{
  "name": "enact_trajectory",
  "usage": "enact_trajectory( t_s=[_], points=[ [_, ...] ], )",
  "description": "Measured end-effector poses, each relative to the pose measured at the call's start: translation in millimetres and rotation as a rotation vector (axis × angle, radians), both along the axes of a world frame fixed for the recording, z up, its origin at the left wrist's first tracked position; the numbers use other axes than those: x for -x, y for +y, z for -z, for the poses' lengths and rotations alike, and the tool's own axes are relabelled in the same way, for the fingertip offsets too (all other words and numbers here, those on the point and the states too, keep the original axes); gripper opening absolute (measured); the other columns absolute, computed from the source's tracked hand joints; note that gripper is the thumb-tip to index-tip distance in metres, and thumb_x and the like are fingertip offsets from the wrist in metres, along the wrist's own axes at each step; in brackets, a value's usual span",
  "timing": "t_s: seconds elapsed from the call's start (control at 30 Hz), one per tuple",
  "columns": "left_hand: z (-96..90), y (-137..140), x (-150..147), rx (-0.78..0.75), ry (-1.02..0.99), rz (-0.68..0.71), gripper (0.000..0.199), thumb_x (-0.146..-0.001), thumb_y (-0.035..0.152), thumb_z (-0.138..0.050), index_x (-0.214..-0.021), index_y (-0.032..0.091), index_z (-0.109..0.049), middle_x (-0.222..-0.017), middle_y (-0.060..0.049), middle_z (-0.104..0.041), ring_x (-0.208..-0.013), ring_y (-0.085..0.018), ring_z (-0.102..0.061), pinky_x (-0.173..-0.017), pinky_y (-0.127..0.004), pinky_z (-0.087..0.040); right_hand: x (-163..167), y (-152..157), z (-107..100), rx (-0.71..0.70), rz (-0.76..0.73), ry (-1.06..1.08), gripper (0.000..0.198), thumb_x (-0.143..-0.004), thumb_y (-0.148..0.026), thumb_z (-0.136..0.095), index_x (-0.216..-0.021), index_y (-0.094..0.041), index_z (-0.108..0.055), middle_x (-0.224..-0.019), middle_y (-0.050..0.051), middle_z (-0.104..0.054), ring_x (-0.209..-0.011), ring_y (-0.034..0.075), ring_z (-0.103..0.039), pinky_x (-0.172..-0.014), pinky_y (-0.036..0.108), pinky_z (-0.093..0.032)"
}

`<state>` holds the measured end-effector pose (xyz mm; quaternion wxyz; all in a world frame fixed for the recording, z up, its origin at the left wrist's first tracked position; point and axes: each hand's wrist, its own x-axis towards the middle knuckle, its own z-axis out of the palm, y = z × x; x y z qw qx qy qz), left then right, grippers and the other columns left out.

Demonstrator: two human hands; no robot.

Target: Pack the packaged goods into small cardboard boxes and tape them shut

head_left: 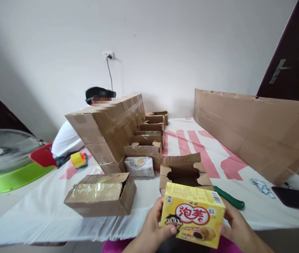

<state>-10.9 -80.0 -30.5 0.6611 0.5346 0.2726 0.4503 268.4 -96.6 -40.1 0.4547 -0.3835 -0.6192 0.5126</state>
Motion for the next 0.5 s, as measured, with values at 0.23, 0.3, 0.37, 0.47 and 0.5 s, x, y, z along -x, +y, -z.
enact_trajectory(
  t_s=[0.23,0.3,0.37,0.47,0.5],
  points=[
    [-3.9,27.7,32.7,-0.003,-0.056,-0.260,0.058,-0.061,0.047,-0.086,-0.104,0.016,-0.061,-0.089,-0.010,-0.072,-0.072,-0.022,-0.067,-0.060,-0.028,-0.053,-4.2,13.0,-6.0,-0.156,0.191,-0.056,0.064,-0.075,-0.062,-0.068,-0.124,-0.022,-0.060,-0.102,0.014,-0.072,-0.085,0.027,-0.069,-0.074,0.037,-0.058],
    [-14.4,51.7,44.0,-0.101,-0.042,-0.439,0.052,-0.062,0.043,-0.086,-0.098,0.016,-0.061,-0.080,-0.006,-0.070,-0.064,-0.017,-0.062,-0.054,-0.024,-0.050,-11.9,26.5,-2.9,-0.146,0.369,-0.124,0.048,-0.081,-0.056,-0.065,-0.115,-0.023,-0.063,-0.100,0.013,-0.072,-0.087,0.026,-0.069,-0.077,0.037,-0.057],
    [-25.7,75.2,52.4,-0.147,0.002,-0.556,0.048,-0.066,0.040,-0.084,-0.100,0.017,-0.060,-0.079,-0.004,-0.069,-0.063,-0.014,-0.060,-0.053,-0.022,-0.048,-20.7,42.6,5.2,-0.159,0.523,-0.234,0.042,-0.082,-0.055,-0.062,-0.109,-0.024,-0.065,-0.105,0.012,-0.070,-0.096,0.027,-0.067,-0.082,0.038,-0.056],
    [-34.7,99.6,60.9,-0.136,0.024,-0.586,0.057,-0.067,0.039,-0.082,-0.114,0.020,-0.057,-0.094,-0.006,-0.070,-0.073,-0.017,-0.064,-0.055,-0.022,-0.049,-32.2,64.3,26.7,-0.230,0.580,-0.408,0.048,-0.076,-0.056,-0.065,-0.115,-0.027,-0.064,-0.126,0.012,-0.061,-0.118,0.031,-0.057,-0.094,0.043,-0.052],
    [-34.7,104.2,63.0,-0.126,0.014,-0.574,0.060,-0.066,0.040,-0.082,-0.117,0.020,-0.056,-0.098,-0.007,-0.070,-0.076,-0.018,-0.065,-0.056,-0.023,-0.050,-35.0,69.4,34.9,-0.235,0.556,-0.449,0.054,-0.073,-0.056,-0.068,-0.119,-0.028,-0.063,-0.135,0.012,-0.055,-0.127,0.033,-0.050,-0.099,0.046,-0.048]
  ],
)
